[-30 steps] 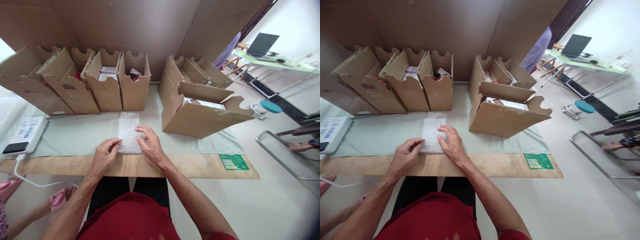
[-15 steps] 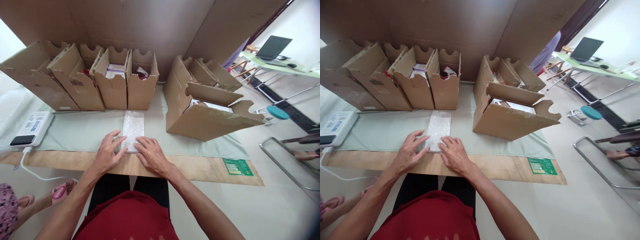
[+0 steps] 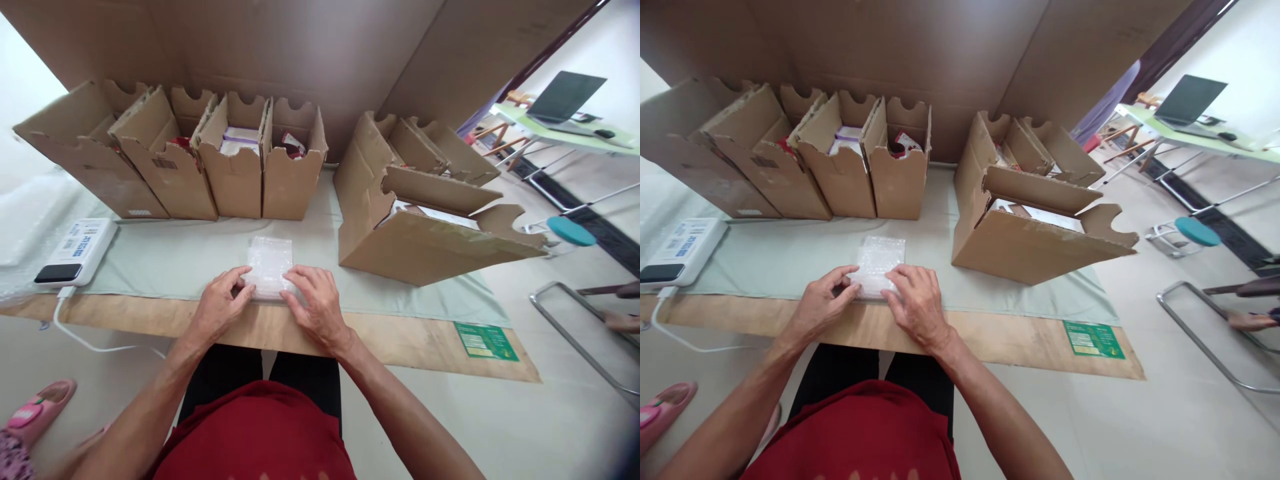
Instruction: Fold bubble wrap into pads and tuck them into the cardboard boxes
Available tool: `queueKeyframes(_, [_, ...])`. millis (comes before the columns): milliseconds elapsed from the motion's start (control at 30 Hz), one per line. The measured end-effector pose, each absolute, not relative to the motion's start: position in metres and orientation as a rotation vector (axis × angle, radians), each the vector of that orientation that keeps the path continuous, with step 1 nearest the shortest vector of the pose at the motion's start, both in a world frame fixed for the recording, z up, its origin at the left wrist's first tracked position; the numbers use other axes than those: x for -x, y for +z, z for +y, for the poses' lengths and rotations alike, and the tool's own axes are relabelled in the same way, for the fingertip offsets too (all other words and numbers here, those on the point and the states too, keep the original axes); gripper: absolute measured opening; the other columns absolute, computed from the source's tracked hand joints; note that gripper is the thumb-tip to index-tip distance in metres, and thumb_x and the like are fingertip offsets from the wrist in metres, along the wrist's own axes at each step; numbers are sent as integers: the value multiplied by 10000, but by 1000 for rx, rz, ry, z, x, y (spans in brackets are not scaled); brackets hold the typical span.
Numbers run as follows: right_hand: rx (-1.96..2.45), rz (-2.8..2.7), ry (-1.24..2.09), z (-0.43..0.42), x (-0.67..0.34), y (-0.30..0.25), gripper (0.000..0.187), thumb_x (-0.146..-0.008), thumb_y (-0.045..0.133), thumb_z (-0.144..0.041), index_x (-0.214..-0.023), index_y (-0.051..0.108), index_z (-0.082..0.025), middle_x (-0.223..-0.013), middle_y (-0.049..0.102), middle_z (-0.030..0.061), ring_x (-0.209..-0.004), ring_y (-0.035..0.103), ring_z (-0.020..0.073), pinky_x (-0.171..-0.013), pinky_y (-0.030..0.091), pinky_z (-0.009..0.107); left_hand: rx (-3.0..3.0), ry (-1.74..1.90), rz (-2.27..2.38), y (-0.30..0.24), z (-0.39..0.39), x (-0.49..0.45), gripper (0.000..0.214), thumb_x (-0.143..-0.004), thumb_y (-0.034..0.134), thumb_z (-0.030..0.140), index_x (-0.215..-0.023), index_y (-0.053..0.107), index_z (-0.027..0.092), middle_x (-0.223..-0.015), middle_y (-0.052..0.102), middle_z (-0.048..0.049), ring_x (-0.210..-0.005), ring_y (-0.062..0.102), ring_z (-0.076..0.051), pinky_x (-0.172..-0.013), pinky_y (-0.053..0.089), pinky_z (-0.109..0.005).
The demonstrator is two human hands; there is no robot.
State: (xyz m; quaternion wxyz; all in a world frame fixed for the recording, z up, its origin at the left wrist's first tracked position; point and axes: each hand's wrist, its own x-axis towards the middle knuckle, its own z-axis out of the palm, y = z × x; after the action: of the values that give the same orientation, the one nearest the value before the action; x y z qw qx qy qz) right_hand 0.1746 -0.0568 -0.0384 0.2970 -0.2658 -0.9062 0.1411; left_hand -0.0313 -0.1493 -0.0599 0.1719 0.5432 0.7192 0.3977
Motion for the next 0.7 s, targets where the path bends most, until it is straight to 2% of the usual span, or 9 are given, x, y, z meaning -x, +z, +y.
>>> queueKeyframes(100, [564,-2619,349,-58,-170,-44,282,-987,603,-212,-1258,679,-223,-1344,682,129,-1248,587,310,-1018,430,477,-1569,1177,2094,-61,-144,28,394,-910,572,347,-1245,681,171,-936,686,-43,-738,623,-163,-785,559,-322])
queueKeyframes(167, [572,-2684,392,-56,-168,-47,312,-983,585,-157,-1274,677,-227,-1367,677,127,-1276,577,305,-1035,418,485,-1640,1196,2113,-61,-147,27,391,-933,564,346,-1263,679,172,-1095,678,-97,-858,654,-190,-843,568,-356])
queueKeyframes(233, [595,-2670,504,-52,-168,-46,302,-1001,562,-145,-1262,690,-226,-1282,725,114,-1190,631,278,-1029,421,469,-1769,1193,2081,-59,-153,27,376,-938,598,361,-1254,692,181,-1266,647,-146,-1080,651,-252,-963,545,-420])
queueKeyframes(300, [617,-2627,675,-48,-171,-40,287,-1017,567,-191,-1270,696,-234,-1209,759,90,-1105,667,254,-1021,432,448,-1901,1165,1976,-57,-161,28,324,-929,634,346,-1208,715,201,-1311,654,-141,-1216,609,-288,-1048,500,-457])
queueKeyframes(367, [683,-2594,882,-45,-174,-32,301,-1019,586,-257,-1302,686,-248,-1192,768,64,-1040,681,239,-981,464,418,-1915,1114,1890,-54,-166,30,267,-939,624,316,-1165,729,220,-1186,721,-101,-1143,643,-265,-1016,511,-429])
queueKeyframes(467, [881,-2538,1067,-39,-172,-26,313,-1015,581,-304,-1303,685,-239,-1147,775,52,-929,690,226,-894,506,386,-1736,1075,1943,-53,-159,31,291,-941,610,344,-1170,731,213,-993,756,-63,-912,683,-221,-859,548,-358])
queueKeyframes(533, [972,-2491,927,-36,-166,-28,296,-1010,578,-291,-1272,696,-218,-1181,758,79,-1011,685,249,-944,492,412,-1619,1072,2042,-54,-144,30,336,-917,621,368,-1182,730,192,-933,751,-57,-819,676,-209,-805,548,-340])
queueKeyframes(633, [944,-2481,589,-33,-157,-34,313,-977,633,-293,-1274,690,-211,-1370,665,131,-1233,601,311,-1037,437,471,-1568,1049,2205,-55,-120,29,344,-887,622,357,-1158,736,178,-892,735,-54,-780,670,-210,-810,541,-344])
queueKeyframes(700, [866,-2541,475,-33,-155,-37,389,-936,702,-330,-1302,673,-198,-1423,622,157,-1255,576,338,-1038,431,491,-1574,1026,2294,-55,-109,29,337,-876,621,353,-1143,738,183,-913,732,-61,-795,673,-218,-822,538,-352])
